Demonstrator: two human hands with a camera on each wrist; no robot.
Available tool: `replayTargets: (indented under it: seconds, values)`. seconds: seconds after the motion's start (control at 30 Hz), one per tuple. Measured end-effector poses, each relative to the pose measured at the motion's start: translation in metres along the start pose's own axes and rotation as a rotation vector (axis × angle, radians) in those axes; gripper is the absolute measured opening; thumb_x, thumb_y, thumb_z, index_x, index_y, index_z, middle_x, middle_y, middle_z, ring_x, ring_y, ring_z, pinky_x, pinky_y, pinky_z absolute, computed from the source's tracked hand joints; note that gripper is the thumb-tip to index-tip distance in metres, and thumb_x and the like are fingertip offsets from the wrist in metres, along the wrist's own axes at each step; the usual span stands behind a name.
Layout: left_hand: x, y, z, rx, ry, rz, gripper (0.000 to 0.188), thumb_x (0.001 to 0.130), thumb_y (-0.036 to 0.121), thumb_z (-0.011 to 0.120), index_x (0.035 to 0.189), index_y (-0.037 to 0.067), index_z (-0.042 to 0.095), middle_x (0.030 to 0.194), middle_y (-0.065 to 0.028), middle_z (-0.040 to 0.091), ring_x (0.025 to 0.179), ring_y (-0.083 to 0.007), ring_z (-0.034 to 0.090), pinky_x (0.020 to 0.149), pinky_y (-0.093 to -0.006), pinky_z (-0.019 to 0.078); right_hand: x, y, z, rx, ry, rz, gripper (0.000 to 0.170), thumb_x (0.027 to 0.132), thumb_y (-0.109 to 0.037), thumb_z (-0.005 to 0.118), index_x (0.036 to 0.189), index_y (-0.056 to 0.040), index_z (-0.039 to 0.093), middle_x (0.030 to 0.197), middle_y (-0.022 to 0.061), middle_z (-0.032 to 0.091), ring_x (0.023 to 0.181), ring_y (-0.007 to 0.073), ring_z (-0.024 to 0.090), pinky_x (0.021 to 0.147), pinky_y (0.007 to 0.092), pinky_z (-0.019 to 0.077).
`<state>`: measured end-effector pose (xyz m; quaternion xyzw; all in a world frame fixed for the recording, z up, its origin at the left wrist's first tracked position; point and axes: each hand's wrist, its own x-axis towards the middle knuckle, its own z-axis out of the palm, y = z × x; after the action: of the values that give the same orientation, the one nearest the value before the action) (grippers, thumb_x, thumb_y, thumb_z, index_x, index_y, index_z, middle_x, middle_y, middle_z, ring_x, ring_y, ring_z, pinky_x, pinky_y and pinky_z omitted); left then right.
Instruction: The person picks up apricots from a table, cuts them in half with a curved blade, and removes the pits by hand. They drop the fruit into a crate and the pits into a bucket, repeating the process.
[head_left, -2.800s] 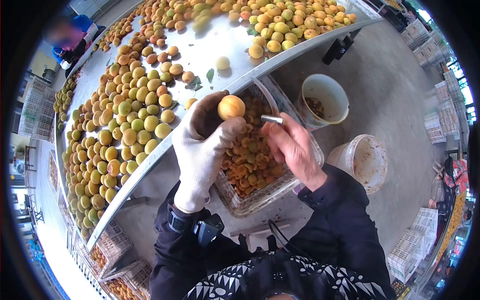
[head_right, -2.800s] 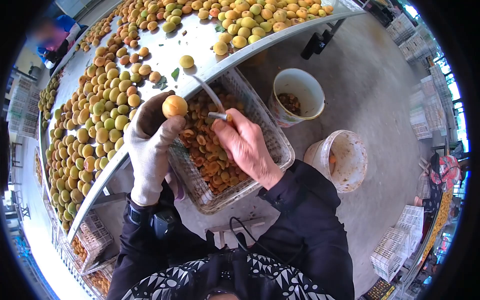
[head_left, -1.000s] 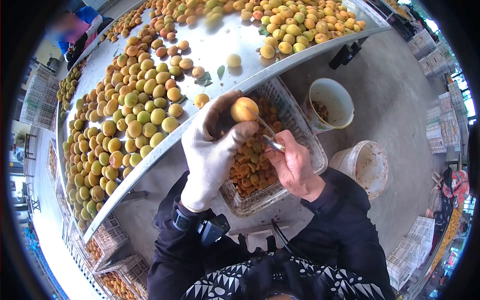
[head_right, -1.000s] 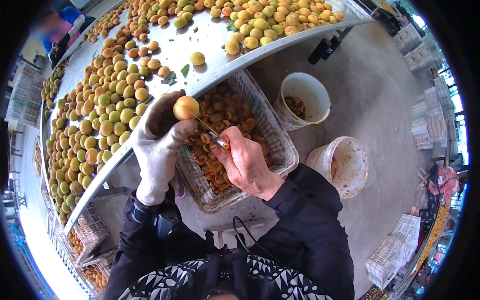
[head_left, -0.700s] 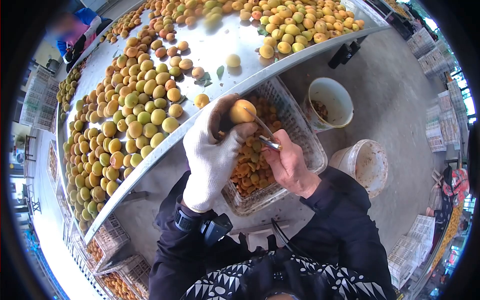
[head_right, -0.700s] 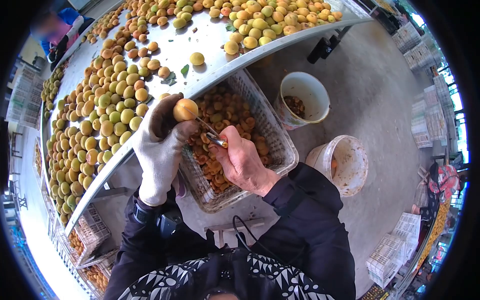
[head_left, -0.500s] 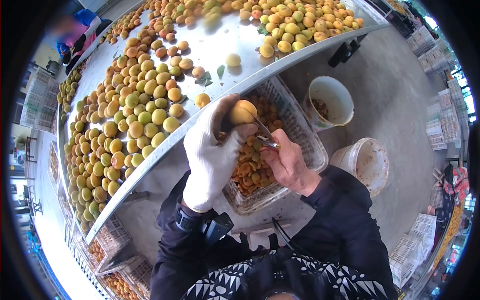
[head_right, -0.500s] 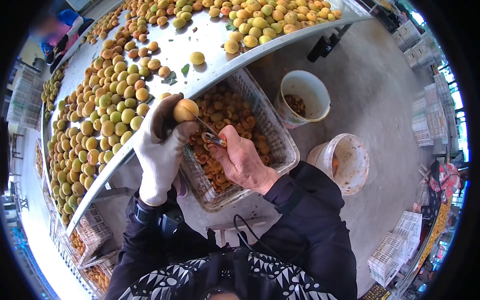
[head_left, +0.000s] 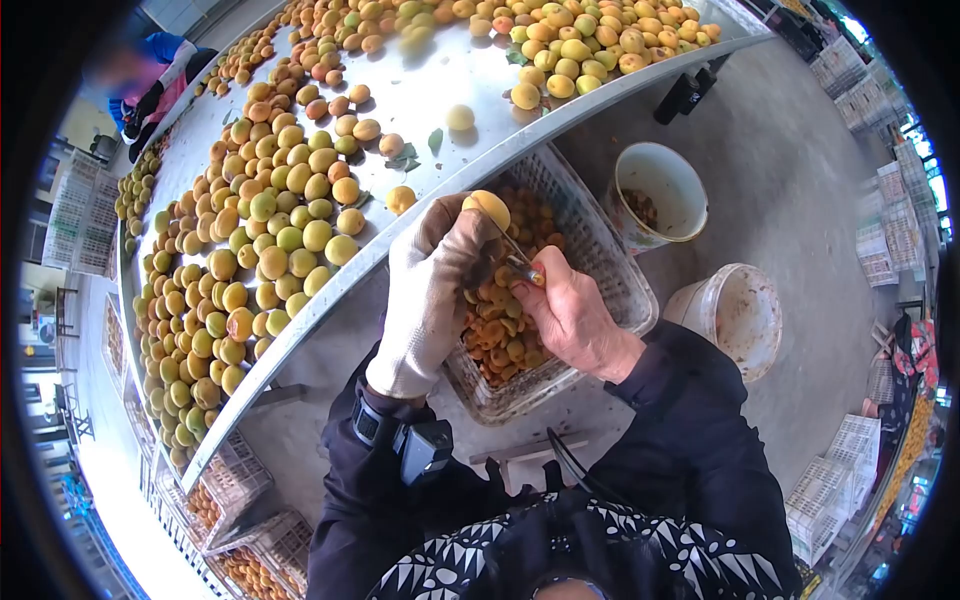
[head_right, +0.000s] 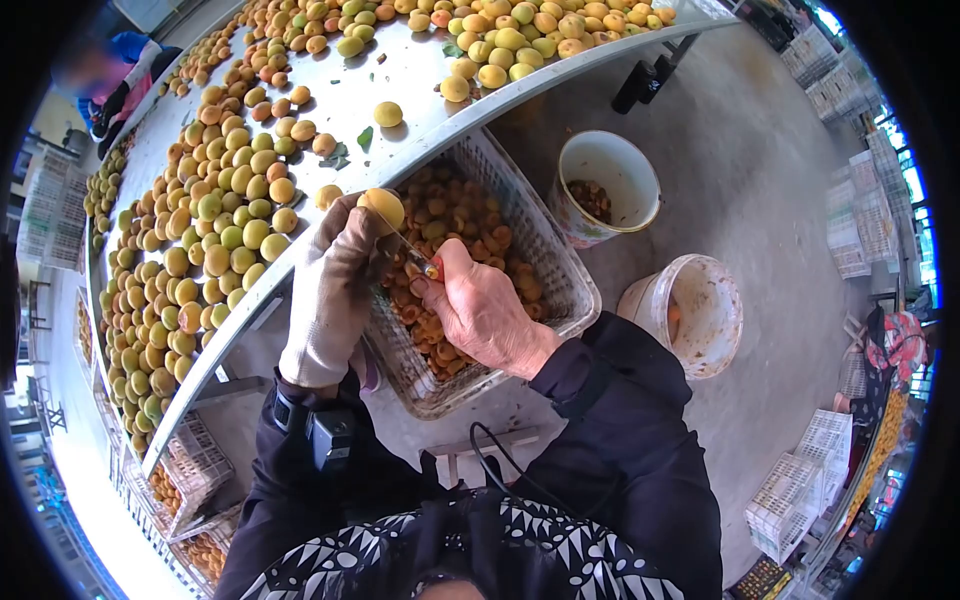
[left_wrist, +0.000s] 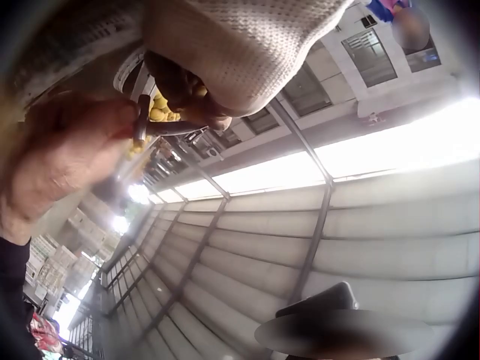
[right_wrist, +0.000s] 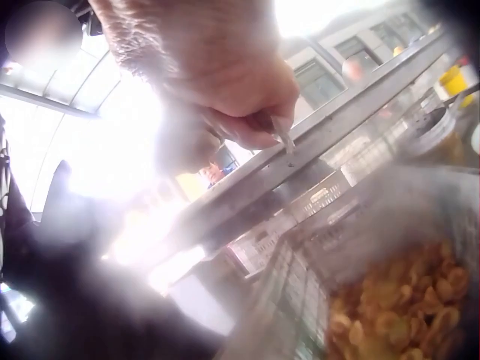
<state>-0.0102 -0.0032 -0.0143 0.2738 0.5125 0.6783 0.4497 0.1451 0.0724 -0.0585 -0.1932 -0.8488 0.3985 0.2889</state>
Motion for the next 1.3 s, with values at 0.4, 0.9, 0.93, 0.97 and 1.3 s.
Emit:
replayTargets:
  seconds: [0.4, 0.9, 0.93, 0.97, 1.3]
  values:
    - [0.008, -0.005, 0.015, 0.167, 0.072, 0.145, 0.044, 0.1, 0.039, 0.053, 0.115, -0.001, 0.058, 0.098, -0.0033, 0.061, 0.082, -0.008, 0.054, 0.075, -0.0229, 0.0455, 0.004, 0.001, -0.004, 0.026, 0.033, 0.048, 0.023, 0.095, -0.014, 0.06, 0.092, -0.0001, 0.041, 0.069, 0.0201, 0.06, 0.066, 0.0402, 0.063, 0.053, 0.0445, 0.0459]
    - [0.016, -0.013, 0.025, 0.167, 0.055, 0.198, 0.044, 0.098, 0.039, 0.057, 0.118, -0.001, 0.055, 0.1, -0.0047, 0.059, 0.09, -0.0114, 0.055, 0.082, -0.0261, 0.0461, 0.004, -0.002, -0.008, 0.033, 0.075, 0.085, 0.022, 0.095, -0.013, 0.06, 0.092, -0.0001, 0.043, 0.069, 0.0214, 0.059, 0.068, 0.0421, 0.062, 0.055, 0.0459, 0.0462]
    - [0.014, -0.011, 0.027, 0.253, 0.088, 0.295, 0.045, 0.097, 0.037, 0.06, 0.119, -0.002, 0.054, 0.1, -0.0057, 0.059, 0.093, -0.0123, 0.055, 0.084, -0.0267, 0.0462, 0.004, -0.002, -0.008, 0.044, 0.073, 0.076, 0.021, 0.095, -0.012, 0.06, 0.093, -0.0001, 0.043, 0.07, 0.0218, 0.06, 0.069, 0.0422, 0.063, 0.056, 0.0459, 0.0465]
    - [0.013, -0.012, 0.027, 0.254, 0.087, 0.294, 0.045, 0.097, 0.037, 0.06, 0.119, -0.002, 0.054, 0.1, -0.0057, 0.059, 0.093, -0.0123, 0.055, 0.084, -0.0267, 0.0462, 0.003, -0.002, -0.007, 0.045, 0.074, 0.077, 0.021, 0.095, -0.012, 0.06, 0.093, -0.0001, 0.043, 0.07, 0.0218, 0.06, 0.069, 0.0422, 0.063, 0.056, 0.0459, 0.0465]
    - [0.014, -0.012, 0.016, 0.187, 0.154, 0.046, 0.043, 0.099, 0.045, 0.052, 0.11, 0.003, 0.058, 0.085, 0.0, 0.055, 0.074, -0.0042, 0.048, 0.067, -0.019, 0.0405, 0.001, 0.002, -0.002, 0.016, 0.018, 0.121, 0.021, 0.095, -0.013, 0.059, 0.092, 0.0014, 0.043, 0.068, 0.022, 0.061, 0.068, 0.0408, 0.064, 0.056, 0.0455, 0.0479]
